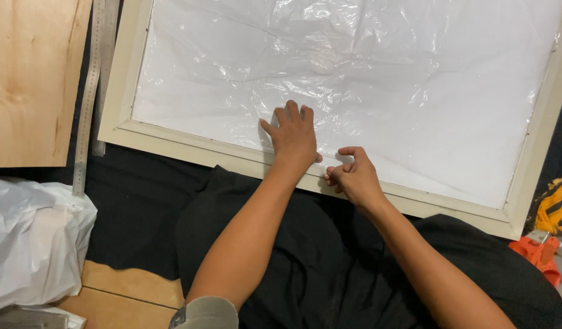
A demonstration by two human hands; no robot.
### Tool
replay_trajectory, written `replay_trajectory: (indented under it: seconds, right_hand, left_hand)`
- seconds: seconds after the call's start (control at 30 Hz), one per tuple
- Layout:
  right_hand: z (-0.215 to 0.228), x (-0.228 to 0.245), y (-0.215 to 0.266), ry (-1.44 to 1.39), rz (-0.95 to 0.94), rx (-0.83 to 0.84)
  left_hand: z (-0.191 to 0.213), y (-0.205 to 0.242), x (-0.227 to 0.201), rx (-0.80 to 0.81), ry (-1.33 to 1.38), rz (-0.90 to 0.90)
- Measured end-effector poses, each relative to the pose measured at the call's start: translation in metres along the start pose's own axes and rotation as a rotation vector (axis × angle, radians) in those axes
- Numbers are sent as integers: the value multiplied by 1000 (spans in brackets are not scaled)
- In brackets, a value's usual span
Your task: Covering a framed board with a plastic sheet and securing it with tape.
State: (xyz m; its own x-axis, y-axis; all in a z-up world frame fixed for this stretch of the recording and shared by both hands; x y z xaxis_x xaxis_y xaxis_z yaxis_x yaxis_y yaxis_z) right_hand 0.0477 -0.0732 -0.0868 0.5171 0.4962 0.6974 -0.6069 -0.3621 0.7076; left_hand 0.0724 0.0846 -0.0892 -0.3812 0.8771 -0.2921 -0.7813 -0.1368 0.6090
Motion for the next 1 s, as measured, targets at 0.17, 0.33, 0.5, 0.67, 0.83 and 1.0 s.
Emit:
replay_trajectory:
  seconds: [0.17,0.33,0.5,0.67,0.83,1.0]
  right_hand:
    - [-10,-10,-15,-52,-97,-130]
    - [-2,-35,-42,-10,-133,-226]
    - [-2,-34,-50,28,-159,-261]
    - [4,-14,-52,389,-229,-99]
    - [-8,52,-26,1008,-17,14]
    - [-20,54,-31,1187,18,129]
  left_hand:
    - [0,-5,5,-5,8,17]
    - [-1,-7,6,-18,8,13]
    - [-3,-7,6,-24,-1,24]
    - [-4,-14,6,-32,-25,38]
    - [-6,-12,6,-10,-28,32]
    - [-1,-12,9,-37,-9,0]
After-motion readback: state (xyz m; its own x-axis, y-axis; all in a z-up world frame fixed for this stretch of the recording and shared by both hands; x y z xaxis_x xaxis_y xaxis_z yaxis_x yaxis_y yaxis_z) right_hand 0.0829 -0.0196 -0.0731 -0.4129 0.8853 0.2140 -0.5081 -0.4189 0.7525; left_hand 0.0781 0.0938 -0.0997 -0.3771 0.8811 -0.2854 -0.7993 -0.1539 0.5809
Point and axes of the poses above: each hand's wrist, its own y-axis away from the middle knuckle, its own z-axis out of the back of the hand, x = y × z, the point moved 6 cm from there along -y, towards the middle knuckle, and after that the axes turned 9 degrees about x, right-handed, at the moved point
